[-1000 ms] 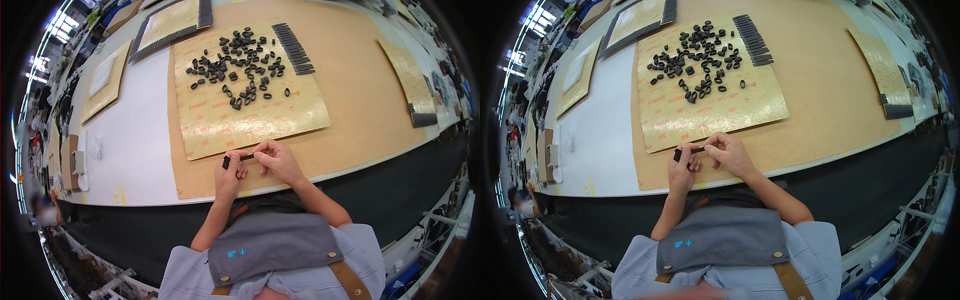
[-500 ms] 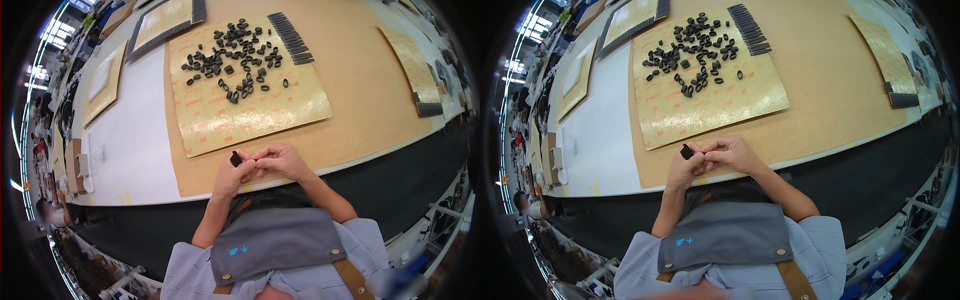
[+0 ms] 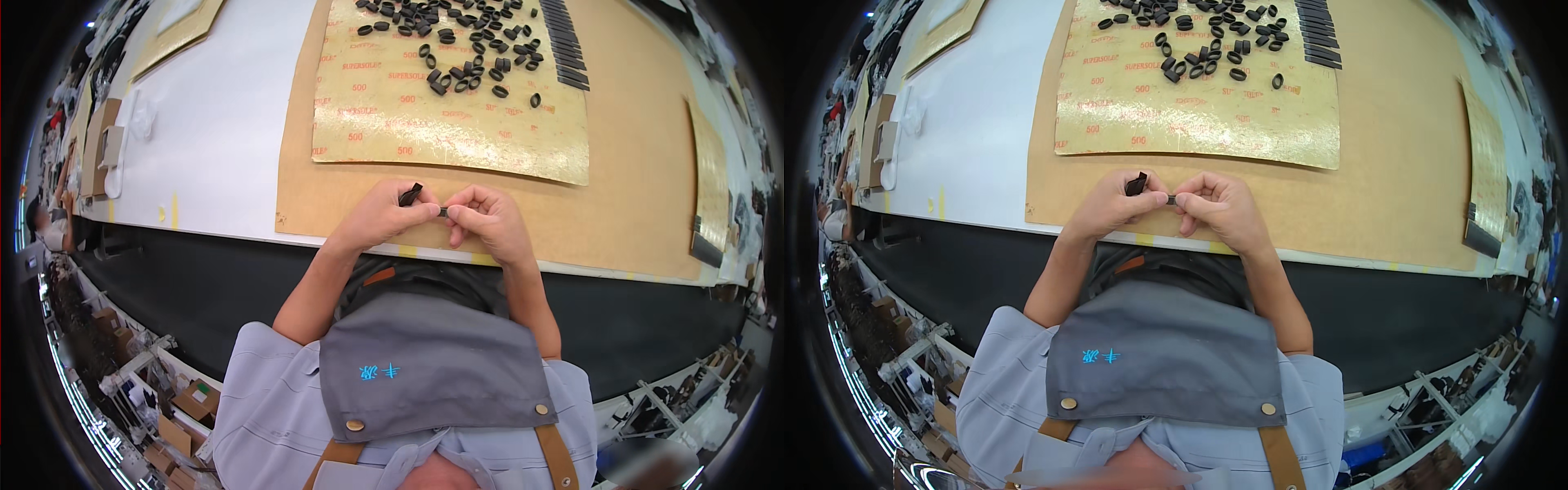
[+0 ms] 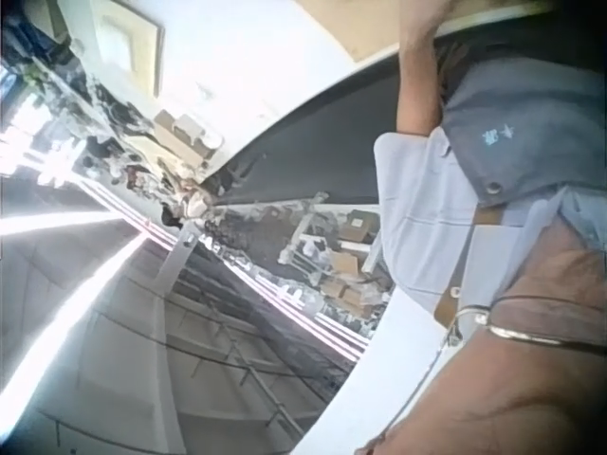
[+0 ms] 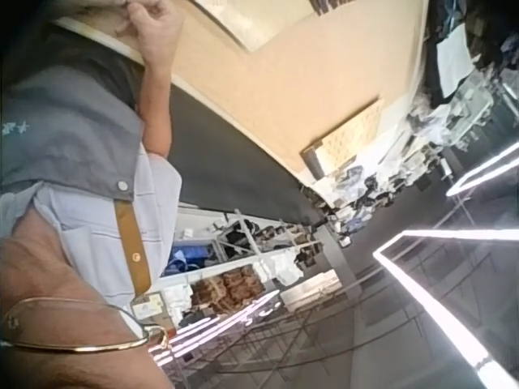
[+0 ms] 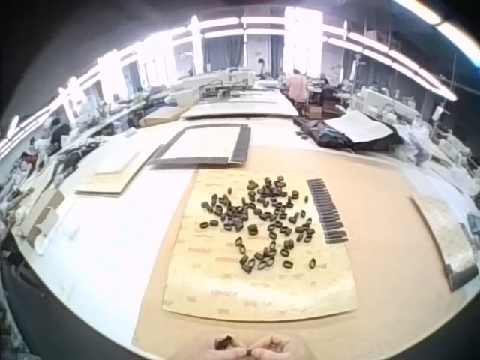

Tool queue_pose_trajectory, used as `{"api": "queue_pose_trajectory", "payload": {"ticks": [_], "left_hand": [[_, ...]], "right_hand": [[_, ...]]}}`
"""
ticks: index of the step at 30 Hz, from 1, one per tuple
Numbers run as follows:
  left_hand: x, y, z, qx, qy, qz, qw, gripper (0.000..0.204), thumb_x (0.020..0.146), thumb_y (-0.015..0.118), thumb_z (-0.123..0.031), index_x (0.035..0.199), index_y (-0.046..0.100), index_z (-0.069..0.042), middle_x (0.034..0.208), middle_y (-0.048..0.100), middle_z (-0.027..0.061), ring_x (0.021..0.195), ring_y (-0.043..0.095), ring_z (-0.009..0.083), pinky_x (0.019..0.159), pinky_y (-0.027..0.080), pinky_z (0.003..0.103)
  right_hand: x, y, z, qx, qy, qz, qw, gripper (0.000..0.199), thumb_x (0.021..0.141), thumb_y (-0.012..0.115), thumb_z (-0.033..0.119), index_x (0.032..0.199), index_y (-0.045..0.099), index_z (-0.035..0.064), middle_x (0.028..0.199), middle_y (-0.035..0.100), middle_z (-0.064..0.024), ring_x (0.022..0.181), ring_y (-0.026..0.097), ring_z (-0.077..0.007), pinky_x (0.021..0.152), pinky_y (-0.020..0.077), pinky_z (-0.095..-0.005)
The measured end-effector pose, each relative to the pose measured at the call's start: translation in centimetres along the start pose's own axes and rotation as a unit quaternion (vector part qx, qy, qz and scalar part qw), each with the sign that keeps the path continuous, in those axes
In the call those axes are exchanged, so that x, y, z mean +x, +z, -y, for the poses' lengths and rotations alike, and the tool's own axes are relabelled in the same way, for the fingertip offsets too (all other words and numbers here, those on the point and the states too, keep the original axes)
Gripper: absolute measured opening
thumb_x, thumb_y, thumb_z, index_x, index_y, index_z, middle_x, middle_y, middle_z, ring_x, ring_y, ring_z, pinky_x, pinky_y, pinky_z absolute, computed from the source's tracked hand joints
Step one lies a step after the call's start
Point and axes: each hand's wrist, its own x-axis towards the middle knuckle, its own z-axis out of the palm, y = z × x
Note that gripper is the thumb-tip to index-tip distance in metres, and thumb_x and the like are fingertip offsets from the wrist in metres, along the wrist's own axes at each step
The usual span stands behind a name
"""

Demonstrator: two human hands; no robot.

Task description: Manually assemble small leather loops by inserting material strips into them.

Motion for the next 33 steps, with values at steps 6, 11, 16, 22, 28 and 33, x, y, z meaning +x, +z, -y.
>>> {"api": "queue_pose_trajectory", "payload": {"ticks": [6,11,16,22,28,33], "left_hand": [[0.0,0.2,0.6,0.01,0.032,-0.006,0.999,0.016,0.084,0.063,-0.02,0.082,0.062,-0.004,0.063,0.045,-0.0079,0.056,0.036,0.0009,0.048,0.027,0.02],[0.0,0.1,0.7,0.007,0.035,-0.016,0.999,0.016,0.084,0.063,-0.019,0.083,0.063,-0.003,0.065,0.046,-0.0069,0.059,0.038,0.0014,0.05,0.029,0.02],[0.1,0.4,0.7,0.007,0.042,-0.034,0.999,0.017,0.083,0.062,-0.018,0.083,0.063,-0.001,0.066,0.049,-0.0055,0.06,0.04,0.0022,0.051,0.032,0.021],[0.4,0.5,0.9,0.001,0.036,-0.052,0.998,0.017,0.079,0.059,-0.017,0.071,0.058,-0.003,0.064,0.05,-0.0035,0.06,0.043,0.0047,0.053,0.035,0.024],[0.6,0.4,1.5,0.002,0.038,-0.031,0.999,0.015,0.082,0.061,-0.017,0.078,0.06,-0.003,0.066,0.049,-0.006,0.06,0.041,0.0024,0.052,0.033,0.02],[0.8,0.4,1.7,0.019,0.047,-0.018,0.999,0.014,0.081,0.06,-0.015,0.076,0.059,-0.003,0.066,0.049,-0.006,0.06,0.041,0.0024,0.053,0.034,0.021]], "right_hand": [[0.0,0.1,-0.5,-0.012,-0.001,-0.012,1.0,0.012,0.086,0.059,0.006,0.091,0.058,-0.0047,0.076,0.062,-0.009,0.058,0.061,-0.0117,0.055,0.0515,-0.0239],[0.3,0.4,-0.4,-0.005,0.0,-0.025,1.0,0.012,0.087,0.058,0.006,0.092,0.058,-0.0043,0.076,0.062,-0.0089,0.058,0.061,-0.0117,0.055,0.0514,-0.024],[0.3,0.4,-0.2,-0.023,0.002,-0.019,1.0,0.012,0.088,0.056,0.005,0.095,0.056,-0.0043,0.08,0.062,-0.0094,0.062,0.062,-0.0121,0.059,0.052,-0.025],[-0.5,-0.4,-0.2,-0.006,-0.024,-0.028,0.999,0.018,0.085,0.056,-0.003,0.103,0.055,-0.0043,0.085,0.063,-0.0099,0.081,0.064,-0.0172,0.076,0.053,-0.0284],[-0.5,-1.3,-0.1,0.017,-0.026,0.019,0.999,0.017,0.086,0.057,0.0,0.102,0.057,-0.0058,0.092,0.063,-0.0124,0.085,0.065,-0.0189,0.078,0.0534,-0.0287],[-0.4,-0.7,0.5,0.006,0.006,0.014,1.0,0.012,0.086,0.058,0.002,0.095,0.059,-0.005,0.084,0.064,-0.0118,0.079,0.066,-0.018,0.074,0.0538,-0.0272]]}}
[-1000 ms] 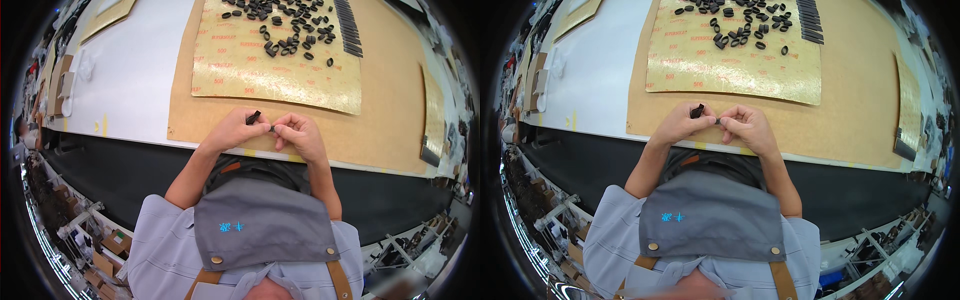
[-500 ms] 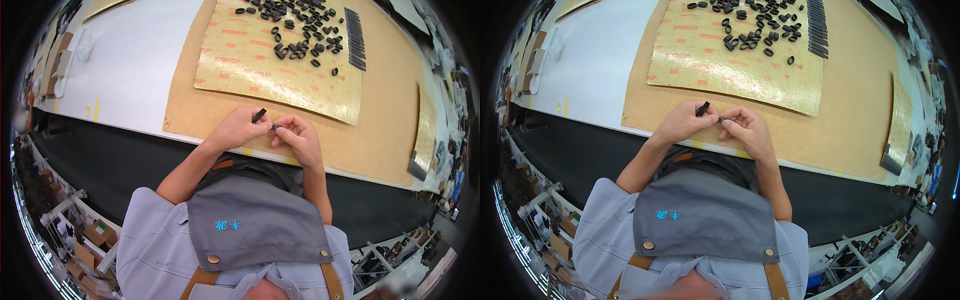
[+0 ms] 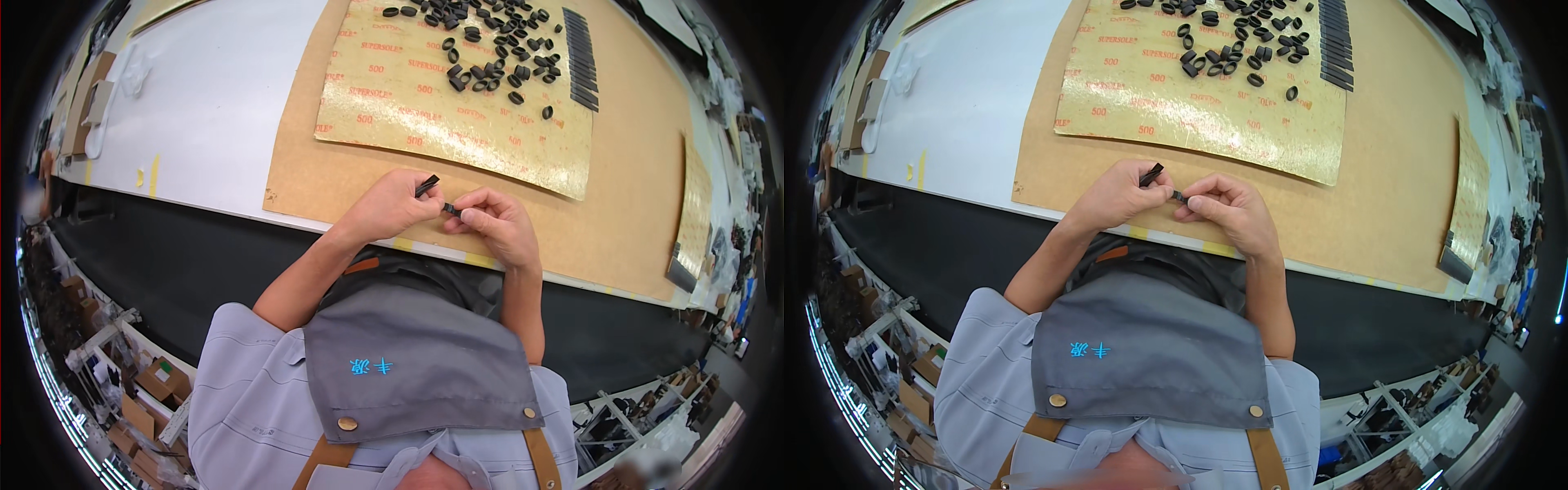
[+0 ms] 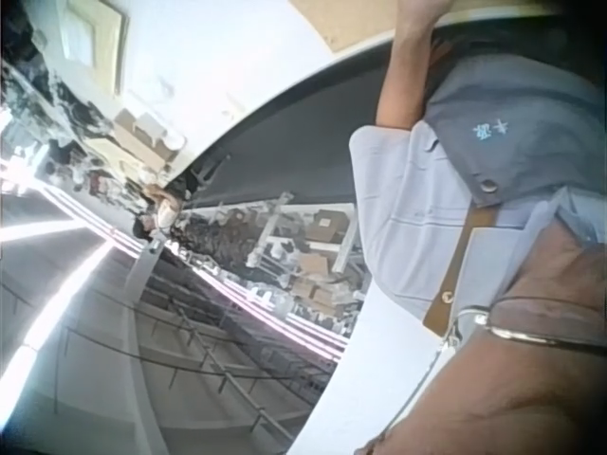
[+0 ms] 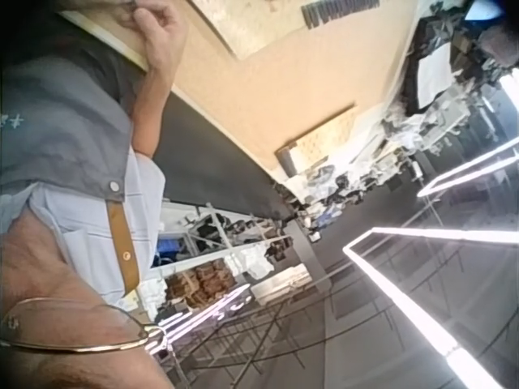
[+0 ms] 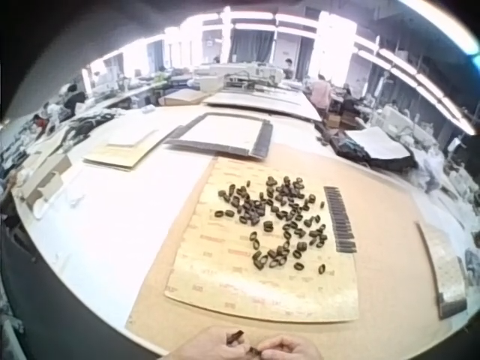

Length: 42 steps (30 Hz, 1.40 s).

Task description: Manually assemble small leather loops by inserting material strips into them.

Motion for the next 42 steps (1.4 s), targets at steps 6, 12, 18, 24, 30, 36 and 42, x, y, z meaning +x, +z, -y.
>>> {"api": "queue_pose_trajectory", "payload": {"ticks": [6,12,18,24,30,36,42], "left_hand": [[0.32,-0.09,-0.26,0.031,-0.013,0.009,0.999,0.014,0.081,0.059,-0.016,0.074,0.058,-0.003,0.066,0.049,-0.006,0.061,0.041,0.0029,0.053,0.034,0.021],[0.33,0.23,-0.63,0.02,-0.016,-0.004,1.0,0.017,0.076,0.056,-0.015,0.065,0.05,-0.004,0.059,0.042,-0.004,0.057,0.037,0.0053,0.05,0.032,0.025],[0.34,0.2,-0.24,0.02,-0.014,-0.006,1.0,0.018,0.077,0.056,-0.016,0.065,0.049,-0.004,0.059,0.041,-0.0039,0.057,0.036,0.0057,0.051,0.032,0.026],[0.37,0.2,-0.43,0.021,-0.01,-0.004,1.0,0.017,0.076,0.056,-0.015,0.065,0.049,-0.004,0.059,0.041,-0.0039,0.058,0.036,0.0058,0.051,0.032,0.026],[0.33,0.26,-0.5,0.021,-0.01,-0.005,1.0,0.018,0.076,0.056,-0.015,0.064,0.048,-0.004,0.059,0.04,-0.0039,0.057,0.035,0.0058,0.05,0.032,0.026],[0.33,0.23,-0.5,0.025,-0.007,0.0,1.0,0.019,0.076,0.055,-0.015,0.064,0.047,-0.004,0.058,0.039,-0.0037,0.057,0.034,0.0058,0.05,0.031,0.026],[0.31,0.2,-0.51,0.032,-0.005,-0.003,0.999,0.019,0.076,0.056,-0.015,0.064,0.047,-0.003,0.059,0.039,-0.0035,0.058,0.034,0.0055,0.05,0.032,0.026]], "right_hand": [[0.28,0.41,-0.45,-0.031,-0.002,-0.035,0.999,0.009,0.085,0.06,0.004,0.09,0.057,-0.0031,0.08,0.064,-0.0105,0.073,0.065,-0.0149,0.069,0.0526,-0.0242],[0.3,0.81,-0.56,-0.039,-0.004,-0.064,0.997,0.011,0.085,0.062,0.005,0.09,0.056,-0.0024,0.078,0.062,-0.0085,0.07,0.064,-0.0129,0.065,0.052,-0.0231],[0.48,1.01,-0.64,-0.045,-0.004,-0.074,0.996,0.01,0.084,0.062,0.004,0.089,0.056,-0.0018,0.077,0.061,-0.0068,0.068,0.063,-0.0121,0.064,0.0515,-0.0221],[0.43,1.03,-0.57,-0.049,-0.01,-0.073,0.996,0.01,0.084,0.062,0.004,0.088,0.056,-0.0016,0.077,0.061,-0.0066,0.068,0.063,-0.0116,0.063,0.0512,-0.0218],[0.43,0.98,-0.66,-0.053,-0.012,-0.072,0.996,0.01,0.084,0.063,0.004,0.088,0.056,-0.0015,0.076,0.061,-0.0062,0.067,0.063,-0.0113,0.063,0.0511,-0.0215],[0.43,0.99,-0.75,-0.054,-0.009,-0.075,0.996,0.01,0.084,0.063,0.005,0.088,0.056,-0.0014,0.076,0.061,-0.0059,0.067,0.062,-0.0106,0.062,0.0508,-0.0209],[0.61,1.01,-0.9,-0.069,-0.007,-0.078,0.994,0.01,0.083,0.062,0.004,0.087,0.055,-0.0012,0.075,0.06,-0.0049,0.065,0.061,-0.0096,0.062,0.051,-0.0209]]}}
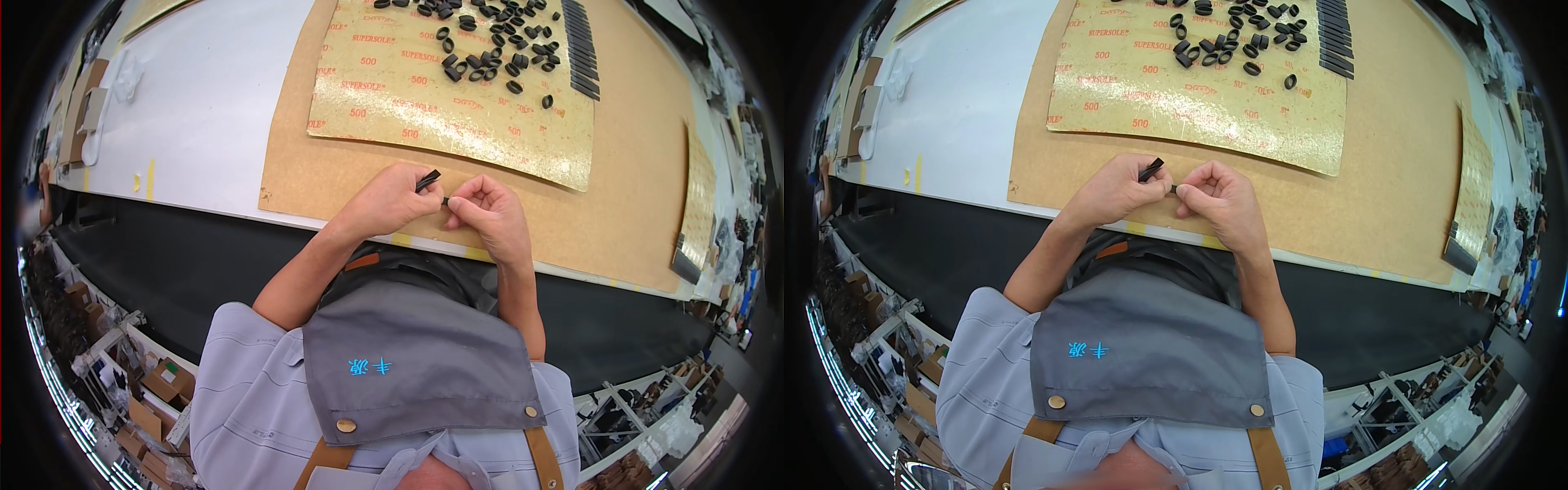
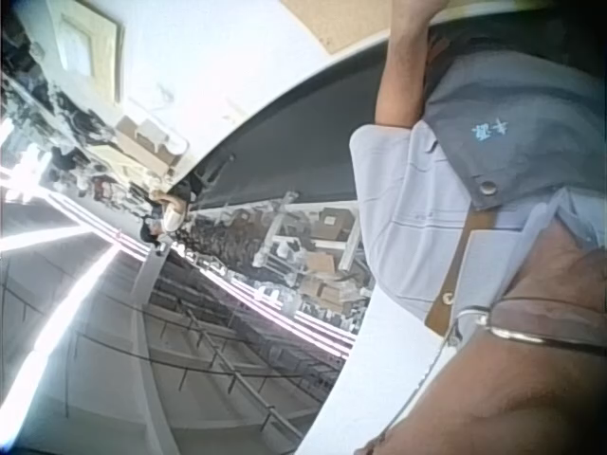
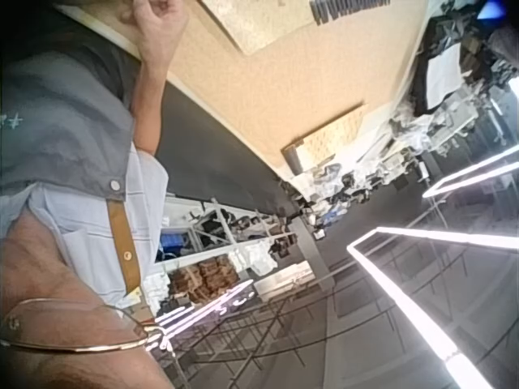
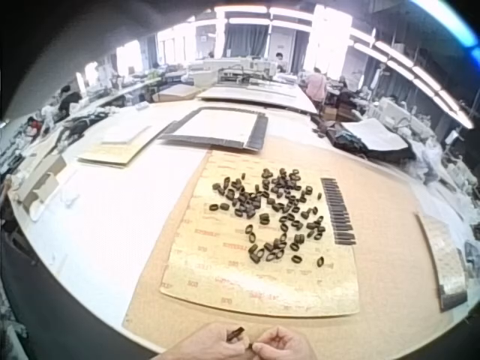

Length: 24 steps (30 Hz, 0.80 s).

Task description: Manually assemble small leather loops by inserting material strips into them.

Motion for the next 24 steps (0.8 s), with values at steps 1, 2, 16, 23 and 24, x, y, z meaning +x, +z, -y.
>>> {"api": "queue_pose_trajectory", "payload": {"ticks": [1,2,16,23,24], "left_hand": [[0.0,0.0,0.0,0.0,0.004,0.001,1.0,0.019,0.076,0.056,-0.015,0.064,0.047,-0.003,0.059,0.039,-0.0035,0.058,0.034,0.0054,0.05,0.032,0.026],[0.0,0.0,0.0,0.0,0.004,0.001,1.0,0.019,0.076,0.056,-0.015,0.064,0.047,-0.003,0.059,0.039,-0.0035,0.058,0.034,0.0054,0.05,0.032,0.026],[-0.4,-0.2,-0.1,-0.028,-0.004,0.022,0.999,0.013,0.083,0.06,-0.015,0.078,0.059,-0.003,0.066,0.045,-0.0077,0.06,0.038,0.0012,0.051,0.031,0.02],[-0.1,-0.4,0.2,-0.026,-0.004,0.02,0.999,0.013,0.084,0.06,-0.015,0.078,0.059,-0.003,0.066,0.045,-0.0079,0.059,0.037,0.0011,0.051,0.03,0.02],[-0.1,-0.5,0.2,-0.028,0.003,0.033,0.999,0.012,0.084,0.06,-0.015,0.079,0.06,-0.003,0.065,0.045,-0.008,0.058,0.037,0.001,0.05,0.03,0.019]], "right_hand": [[0.1,0.0,-0.1,-0.001,-0.001,0.0,1.0,0.009,0.083,0.062,0.004,0.086,0.055,-0.0012,0.074,0.059,-0.0044,0.064,0.06,-0.0092,0.062,0.0515,-0.0215],[0.1,0.1,-0.1,0.0,-0.001,0.0,1.0,0.009,0.083,0.062,0.004,0.086,0.055,-0.0012,0.074,0.059,-0.0044,0.064,0.06,-0.0092,0.062,0.0515,-0.0215],[-0.1,-1.0,0.9,0.021,0.021,0.055,0.998,0.016,0.09,0.056,0.014,0.093,0.053,-0.0012,0.077,0.057,-0.0037,0.064,0.058,-0.009,0.062,0.0526,-0.0252],[-0.2,-1.0,1.8,-0.106,0.054,0.138,0.983,0.022,0.094,0.05,0.021,0.089,0.056,0.0004,0.073,0.056,-0.0027,0.059,0.055,-0.0074,0.054,0.0454,-0.0208],[-0.2,-0.8,1.9,-0.117,0.06,0.132,0.982,0.023,0.093,0.051,0.021,0.085,0.057,0.0004,0.069,0.054,-0.0014,0.057,0.051,-0.0068,0.052,0.0422,-0.0215]]}}
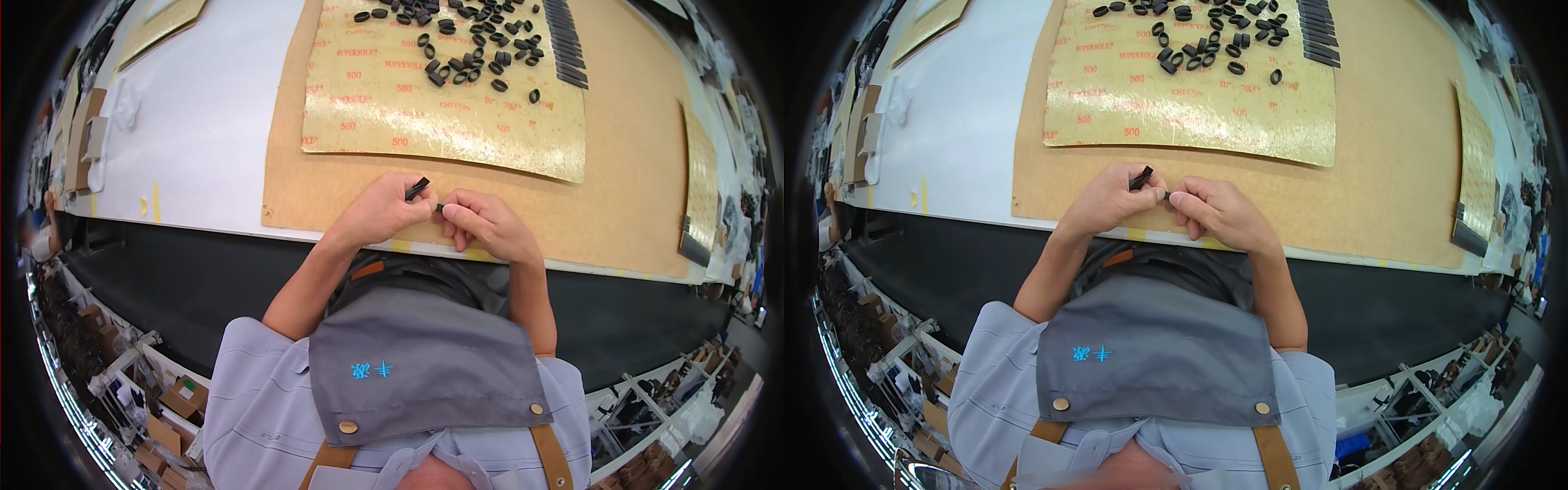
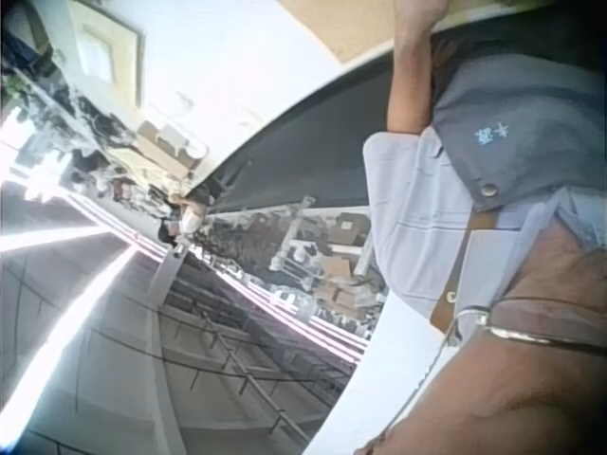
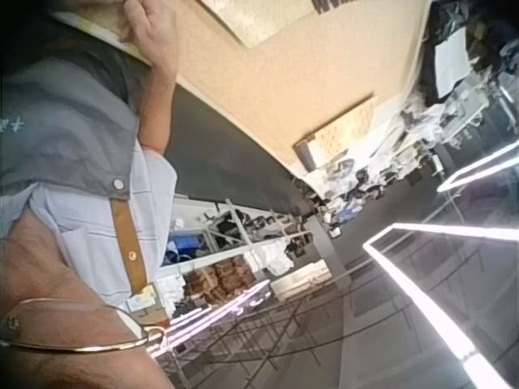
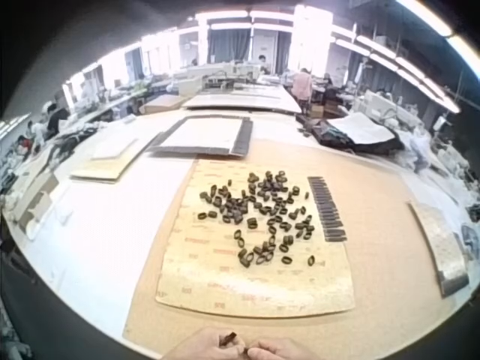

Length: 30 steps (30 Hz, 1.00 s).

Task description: Manually assemble small leather loops by inserting material strips into them.

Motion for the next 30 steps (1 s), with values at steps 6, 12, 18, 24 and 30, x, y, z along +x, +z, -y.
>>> {"api": "queue_pose_trajectory", "payload": {"ticks": [6,12,18,24,30], "left_hand": [[-0.3,-0.5,-0.7,-0.019,-0.016,0.008,1.0,0.012,0.083,0.064,-0.015,0.085,0.059,-0.004,0.064,0.044,-0.0082,0.053,0.037,0.001,0.046,0.029,0.019],[-0.5,-0.6,-0.4,-0.016,-0.005,0.028,0.999,0.014,0.084,0.067,-0.016,0.084,0.057,-0.006,0.062,0.04,-0.0085,0.051,0.034,0.0003,0.044,0.027,0.019],[-0.3,-0.5,-0.2,-0.208,-0.057,0.059,0.975,0.022,0.093,0.054,-0.023,0.095,0.057,-0.002,0.065,0.042,-0.0038,0.054,0.038,0.0049,0.048,0.031,0.021],[-0.5,0.1,0.6,-0.411,0.079,0.028,0.908,0.035,0.098,0.041,-0.023,0.121,0.049,0.002,0.117,0.057,0.016,0.111,0.054,0.0233,0.092,0.044,0.037],[-0.4,2.0,0.1,-0.389,0.121,0.008,0.913,0.043,0.098,0.039,-0.023,0.132,0.04,0.003,0.141,0.037,0.0124,0.125,0.039,0.0196,0.102,0.034,0.034]], "right_hand": [[0.1,1.4,-0.4,-0.101,-0.12,-0.103,0.982,0.026,0.088,0.054,0.021,0.074,0.058,-0.0007,0.056,0.043,0.0023,0.052,0.035,-0.0062,0.046,0.029,-0.026],[-0.1,1.3,0.4,-0.065,-0.044,-0.026,0.997,0.031,0.091,0.054,0.025,0.074,0.059,-0.0002,0.054,0.042,0.0023,0.047,0.037,-0.0047,0.043,0.0301,-0.0236],[1.0,1.3,-2.0,-0.134,-0.197,-0.188,0.953,0.025,0.085,0.062,0.021,0.074,0.058,-0.001,0.054,0.042,0.0015,0.047,0.038,-0.0048,0.044,0.0314,-0.0236],[3.2,-1.1,5.2,-0.242,-0.218,-0.395,0.859,0.019,0.081,0.066,0.015,0.087,0.062,-0.0021,0.064,0.055,-0.0005,0.055,0.047,-0.0052,0.052,0.0402,-0.0229],[2.1,3.9,1.6,-0.064,-0.106,-0.155,0.98,0.016,0.086,0.062,0.013,0.092,0.061,-0.0012,0.067,0.058,-0.0002,0.056,0.05,-0.0038,0.049,0.0404,-0.0204]]}}
